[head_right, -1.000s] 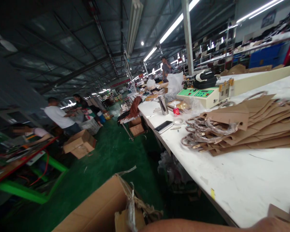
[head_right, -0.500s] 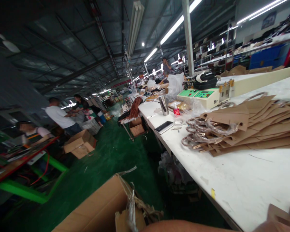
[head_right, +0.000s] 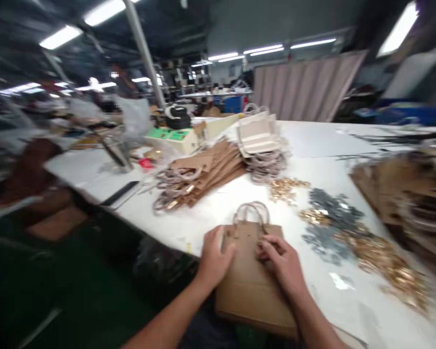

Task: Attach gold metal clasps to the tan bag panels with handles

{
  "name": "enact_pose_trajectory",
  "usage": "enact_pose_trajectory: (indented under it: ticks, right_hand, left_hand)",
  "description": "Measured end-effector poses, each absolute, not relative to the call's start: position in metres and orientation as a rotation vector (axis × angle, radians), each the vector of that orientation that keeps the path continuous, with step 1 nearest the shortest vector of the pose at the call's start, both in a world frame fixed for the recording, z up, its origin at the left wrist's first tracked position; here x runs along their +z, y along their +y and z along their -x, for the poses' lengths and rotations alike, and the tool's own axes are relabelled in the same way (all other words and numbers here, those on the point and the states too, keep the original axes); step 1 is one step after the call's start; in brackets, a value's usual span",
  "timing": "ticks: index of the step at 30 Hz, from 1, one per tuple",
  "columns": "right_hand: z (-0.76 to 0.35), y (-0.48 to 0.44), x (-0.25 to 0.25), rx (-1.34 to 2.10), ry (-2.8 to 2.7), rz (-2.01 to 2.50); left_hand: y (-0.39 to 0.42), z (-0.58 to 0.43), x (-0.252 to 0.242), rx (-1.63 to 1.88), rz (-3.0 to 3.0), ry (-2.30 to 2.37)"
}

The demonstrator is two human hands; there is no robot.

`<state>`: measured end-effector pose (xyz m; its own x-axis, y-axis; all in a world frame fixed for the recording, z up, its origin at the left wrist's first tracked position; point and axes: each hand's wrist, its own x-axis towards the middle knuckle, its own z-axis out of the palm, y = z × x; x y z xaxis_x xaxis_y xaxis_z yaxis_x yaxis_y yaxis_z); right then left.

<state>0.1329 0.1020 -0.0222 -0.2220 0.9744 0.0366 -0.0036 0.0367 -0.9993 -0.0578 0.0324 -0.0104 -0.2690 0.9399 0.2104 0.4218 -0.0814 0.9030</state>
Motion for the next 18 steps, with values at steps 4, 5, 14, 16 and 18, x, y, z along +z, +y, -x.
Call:
enact_pose_trajectory:
  ticks: [4, 5, 14, 16, 18]
  right_hand:
    - [-0.168, 0.111, -0.015, 1.400, -1.290, 1.052]
    - [-0.165, 0.112, -0.014, 1.405, -1.276, 1.043]
    - [-0.164, 0.117, -0.025, 1.442, -1.208, 0.976]
    - [-0.166, 0.118, -0.027, 1.469, -1.183, 0.974]
    - [-0.166, 0.117, -0.026, 1.464, -1.176, 0.985]
  left_hand:
    - [0.064, 0.039, -0.013, 1.330, -1.455, 1.804]
    - [0.066, 0.039, -0.011, 1.346, -1.387, 1.774]
    - [0.079, 0.054, 0.015, 1.312, -0.603, 1.116]
    - [0.080, 0.056, 0.016, 1.123, -0.675, 0.914]
    - [0.082, 0.056, 0.014, 1.029, -0.692, 0.809]
